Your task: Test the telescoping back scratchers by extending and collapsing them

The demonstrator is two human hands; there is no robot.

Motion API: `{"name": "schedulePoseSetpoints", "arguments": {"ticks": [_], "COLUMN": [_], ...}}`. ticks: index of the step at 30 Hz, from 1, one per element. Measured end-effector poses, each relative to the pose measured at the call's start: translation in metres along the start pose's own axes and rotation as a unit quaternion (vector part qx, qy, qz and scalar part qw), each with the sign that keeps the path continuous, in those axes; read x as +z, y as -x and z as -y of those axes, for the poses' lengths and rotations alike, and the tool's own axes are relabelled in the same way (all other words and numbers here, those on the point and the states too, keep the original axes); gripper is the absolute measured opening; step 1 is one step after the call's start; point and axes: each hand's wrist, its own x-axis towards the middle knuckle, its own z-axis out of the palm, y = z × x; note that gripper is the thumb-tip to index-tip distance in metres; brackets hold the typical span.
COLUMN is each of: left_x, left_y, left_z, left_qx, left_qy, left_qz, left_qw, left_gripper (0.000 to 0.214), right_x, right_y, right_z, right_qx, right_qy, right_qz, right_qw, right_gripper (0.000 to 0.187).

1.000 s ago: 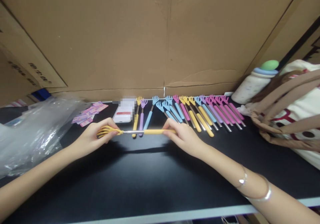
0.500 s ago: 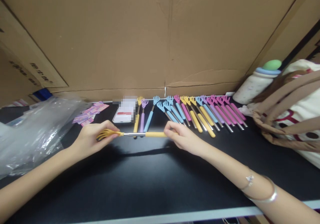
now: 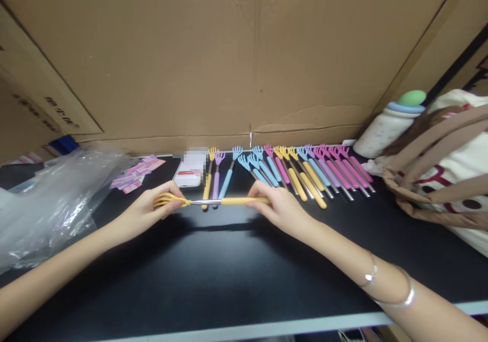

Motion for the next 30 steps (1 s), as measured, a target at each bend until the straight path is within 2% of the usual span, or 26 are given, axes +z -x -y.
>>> {"name": "schedulePoseSetpoints", "arguments": {"ticks": [4,8,14,19,22,26,30], "left_x": [0.002,0.003,0.002,0.001,0.0,0.001,0.003], "left_y": [0.0,0.001,0.006,0.008,0.009,0.008,0.005], "left_z": [-0.003,-0.003,0.002,0.007,0.008,0.01,0.009], "left_qx": [-0.024,-0.012,0.045,0.125,0.149,0.137,0.098], "left_qy": [0.052,0.008,-0.111,-0.22,-0.264,-0.254,-0.212], "left_qz": [0.015,-0.008,-0.045,-0.095,-0.121,-0.118,-0.083], "left_qw": [0.998,1.0,0.992,0.963,0.945,0.95,0.969], "left_gripper": [0.023,0.023,0.018,0.016,0.017,0.018,0.019], "right_x": [0.0,-0.002,-0.004,-0.002,-0.001,-0.002,-0.003], "right_y": [0.003,0.003,0.002,0.002,0.003,0.003,0.003], "right_z": [-0.002,-0.003,-0.002,0.0,0.002,0.006,0.008], "right_qx": [-0.017,-0.022,-0.015,0.014,0.038,0.062,0.047], "right_qy": [0.068,0.082,0.017,-0.063,-0.106,-0.118,-0.053], "right_qz": [-0.021,-0.027,0.012,0.05,0.069,0.081,0.073], "right_qw": [0.997,0.996,1.0,0.997,0.991,0.988,0.995], "right_gripper": [0.022,0.023,0.021,0.021,0.022,0.024,0.026]}}
